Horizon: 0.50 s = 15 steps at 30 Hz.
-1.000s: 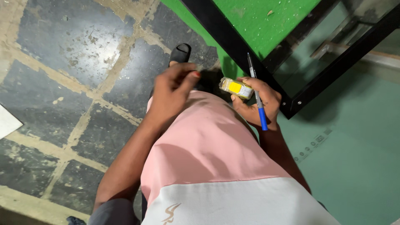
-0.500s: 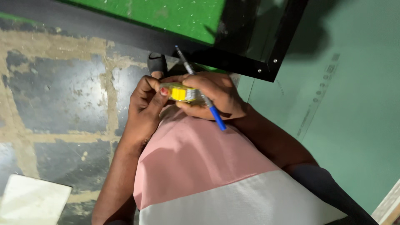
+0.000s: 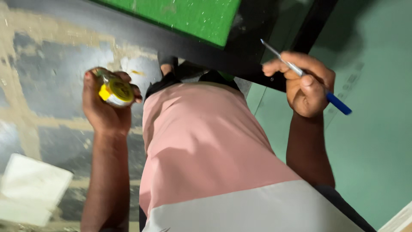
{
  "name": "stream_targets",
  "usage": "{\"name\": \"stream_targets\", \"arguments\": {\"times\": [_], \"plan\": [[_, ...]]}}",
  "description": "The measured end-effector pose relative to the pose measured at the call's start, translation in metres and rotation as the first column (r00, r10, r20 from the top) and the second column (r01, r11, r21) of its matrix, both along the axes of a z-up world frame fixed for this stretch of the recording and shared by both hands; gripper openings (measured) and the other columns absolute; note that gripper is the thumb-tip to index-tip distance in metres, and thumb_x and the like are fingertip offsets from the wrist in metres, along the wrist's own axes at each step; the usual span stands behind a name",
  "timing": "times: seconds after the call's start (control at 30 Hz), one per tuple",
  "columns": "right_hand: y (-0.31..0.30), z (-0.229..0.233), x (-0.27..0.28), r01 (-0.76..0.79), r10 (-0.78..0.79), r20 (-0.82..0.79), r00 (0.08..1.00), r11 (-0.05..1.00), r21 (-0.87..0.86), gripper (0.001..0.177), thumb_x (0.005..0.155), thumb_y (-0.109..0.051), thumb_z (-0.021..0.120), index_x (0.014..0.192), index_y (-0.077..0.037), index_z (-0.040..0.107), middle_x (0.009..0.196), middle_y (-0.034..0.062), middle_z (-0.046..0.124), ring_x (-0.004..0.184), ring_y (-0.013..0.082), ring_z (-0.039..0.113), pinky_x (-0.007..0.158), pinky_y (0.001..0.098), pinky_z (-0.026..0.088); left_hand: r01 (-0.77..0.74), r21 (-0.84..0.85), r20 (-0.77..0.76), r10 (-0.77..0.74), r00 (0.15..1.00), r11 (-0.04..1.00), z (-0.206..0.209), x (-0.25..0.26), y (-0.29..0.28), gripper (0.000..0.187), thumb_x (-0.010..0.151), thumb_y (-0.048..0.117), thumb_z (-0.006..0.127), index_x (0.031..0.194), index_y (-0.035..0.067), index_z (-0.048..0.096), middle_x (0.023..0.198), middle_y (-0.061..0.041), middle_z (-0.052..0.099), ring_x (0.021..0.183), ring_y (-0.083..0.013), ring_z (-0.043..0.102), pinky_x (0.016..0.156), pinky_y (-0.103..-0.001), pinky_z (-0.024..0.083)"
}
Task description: The person uses a tape measure and a marker to measure and mark intervals along a black strip on a green work surface. They repeatedly extend the tape, align it with the strip, and make marks at measured points. A notebook and roll of tape are visible nearby.
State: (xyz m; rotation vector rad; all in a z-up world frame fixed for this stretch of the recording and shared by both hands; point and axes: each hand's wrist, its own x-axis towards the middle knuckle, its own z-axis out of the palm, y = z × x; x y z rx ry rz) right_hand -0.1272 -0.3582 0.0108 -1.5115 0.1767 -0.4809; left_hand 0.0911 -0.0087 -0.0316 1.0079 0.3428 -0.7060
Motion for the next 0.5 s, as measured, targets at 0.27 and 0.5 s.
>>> {"name": "stream_targets", "arguments": {"times": [0.27,0.5], "plan": [[-0.041,-0.060,-0.018,-0.258,0.235,-0.176,0.956,0.958,-0.123,0.026,0.108,-0.012,0.064,0.122,0.009,0.065,0.092,0.0191,0.072,0.083,0.0228,0.072,0.078,0.0323,0.061,-0.413,0.279,-0.289,0.486,0.824,0.867,-0.051,-0.117,0.007,0.033,0.102,0.046,0.053,0.100,0.013,0.060,0.088,-0.007,0.067,0.072,-0.0258,0.063,0.063,-0.041,0.050],[-0.042,-0.073,-0.001,-0.327,0.287,-0.160,0.944,0.865,-0.379,0.012,0.097,0.000,0.071,0.106,0.007,0.066,0.086,0.0120,0.072,0.075,0.0167,0.071,0.074,0.0289,0.059,-0.391,0.578,-0.261,0.616,0.743,0.716,-0.073,-0.274,0.002,0.026,0.100,0.040,0.054,0.104,0.014,0.056,0.086,-0.006,0.066,0.067,-0.0228,0.064,0.059,-0.041,0.051]]}}
